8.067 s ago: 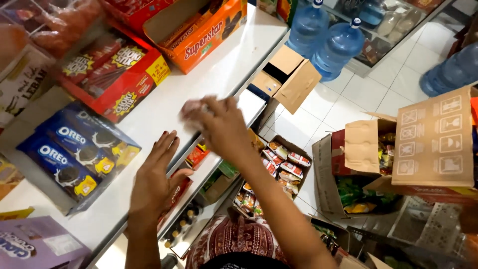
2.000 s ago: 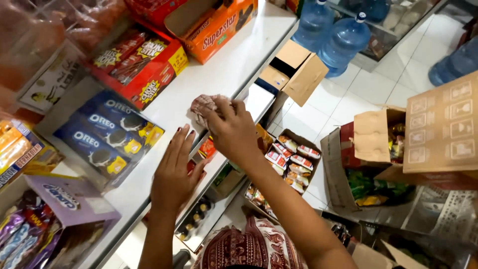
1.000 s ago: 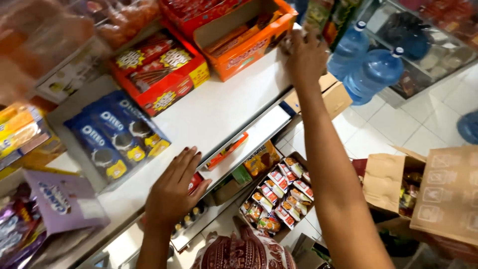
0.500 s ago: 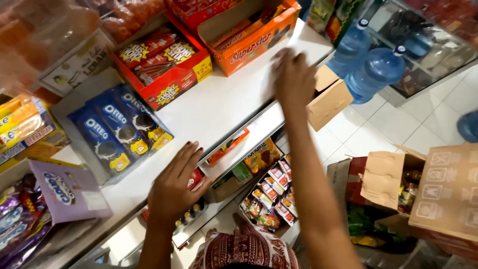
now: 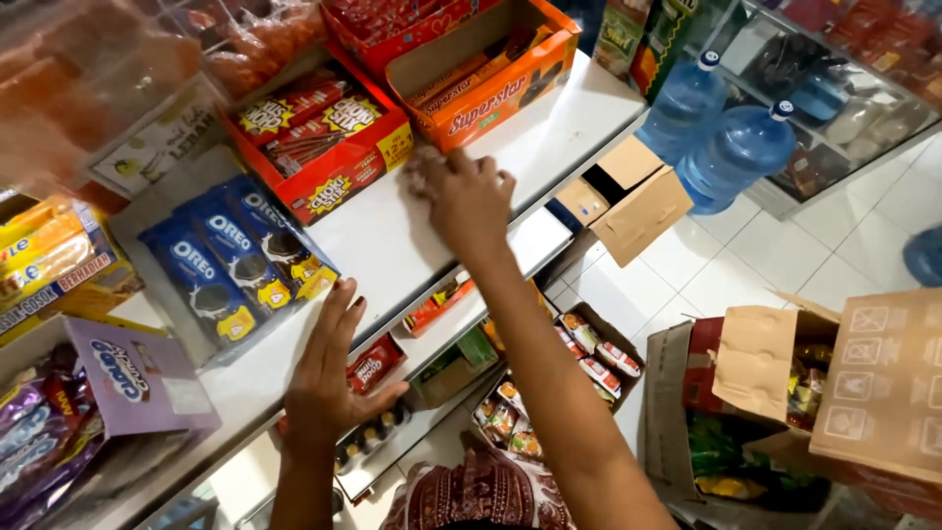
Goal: Wiping down grocery shelves and organizing various snack boxes and product packets.
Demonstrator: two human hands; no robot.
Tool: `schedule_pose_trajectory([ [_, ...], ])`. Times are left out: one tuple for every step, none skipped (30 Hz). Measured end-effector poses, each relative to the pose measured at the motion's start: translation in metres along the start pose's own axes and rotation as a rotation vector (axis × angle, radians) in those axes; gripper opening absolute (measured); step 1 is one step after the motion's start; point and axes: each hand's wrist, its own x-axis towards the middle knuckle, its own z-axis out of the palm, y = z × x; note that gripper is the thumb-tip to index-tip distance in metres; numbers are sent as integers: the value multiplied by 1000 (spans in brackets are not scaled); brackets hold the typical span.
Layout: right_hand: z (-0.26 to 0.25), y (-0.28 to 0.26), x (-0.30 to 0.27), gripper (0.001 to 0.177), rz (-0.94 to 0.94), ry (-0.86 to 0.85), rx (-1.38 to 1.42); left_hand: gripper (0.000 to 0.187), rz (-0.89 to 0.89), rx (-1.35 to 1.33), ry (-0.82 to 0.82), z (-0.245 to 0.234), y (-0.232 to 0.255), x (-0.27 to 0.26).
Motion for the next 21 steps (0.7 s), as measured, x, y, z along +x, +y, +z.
schedule_pose_trajectory([
  [2, 5, 2, 29, 4, 14, -32, 94, -17, 16, -29, 0, 1, 0],
  [4, 10, 3, 33, 8, 29, -63, 96, -35, 31, -58, 0, 1, 0],
  [3, 3, -6, 33, 12, 28, -67, 96, -34, 27, -60, 0, 0, 1],
  [3, -4, -16, 31, -28, 10, -37, 102, -25, 15, -48, 1, -2, 1],
  [2, -10, -25, 30, -67, -7, -8, 108, -16, 3, -35, 2, -3, 2],
  [-6, -21, -41, 30, -64, -6, -12, 108, -14, -1, -37, 2, -3, 3],
  [-15, -32, -57, 30, -145, 30, 52, 111, -29, -63, -32, 2, -4, 4],
  [-23, -43, -72, 31, -227, 66, 115, 115, -44, -124, -27, 1, -4, 5],
  [-27, -42, -78, 31, -219, 67, 111, 115, -40, -130, -32, 2, -4, 6],
  [-31, -41, -84, 32, -199, 75, 82, 114, -23, -118, -43, 2, -3, 7],
  [-35, -38, -86, 34, -178, 88, 48, 113, -1, -109, -51, 5, -4, 11],
  [-32, -20, -75, 34, -171, 95, 38, 113, 10, -118, -52, 5, -2, 17],
  [-29, -3, -64, 40, -101, 62, -44, 110, -9, 34, -196, 5, 1, 21],
  [-27, 13, -54, 46, -31, 29, -126, 107, -28, 187, -339, 3, 3, 25],
  [-21, 49, -34, 46, -33, 30, -126, 107, -28, 188, -336, 4, 4, 25],
  [-16, 85, -15, 38, 10, 87, -225, 102, -28, 203, -386, 5, 4, 25],
  [-10, 120, 5, 29, 55, 145, -321, 97, -26, 221, -436, 5, 4, 25],
  [-11, 145, 23, 29, 53, 148, -319, 97, -25, 224, -433, 5, 5, 27],
  [-12, 169, 38, 27, 81, 251, -331, 94, -36, 204, -422, 4, 6, 28],
  [-12, 194, 52, 25, 110, 354, -343, 92, -46, 185, -412, 3, 7, 28],
  [-12, 202, 58, 25, 111, 352, -342, 92, -47, 185, -414, 3, 7, 28],
])
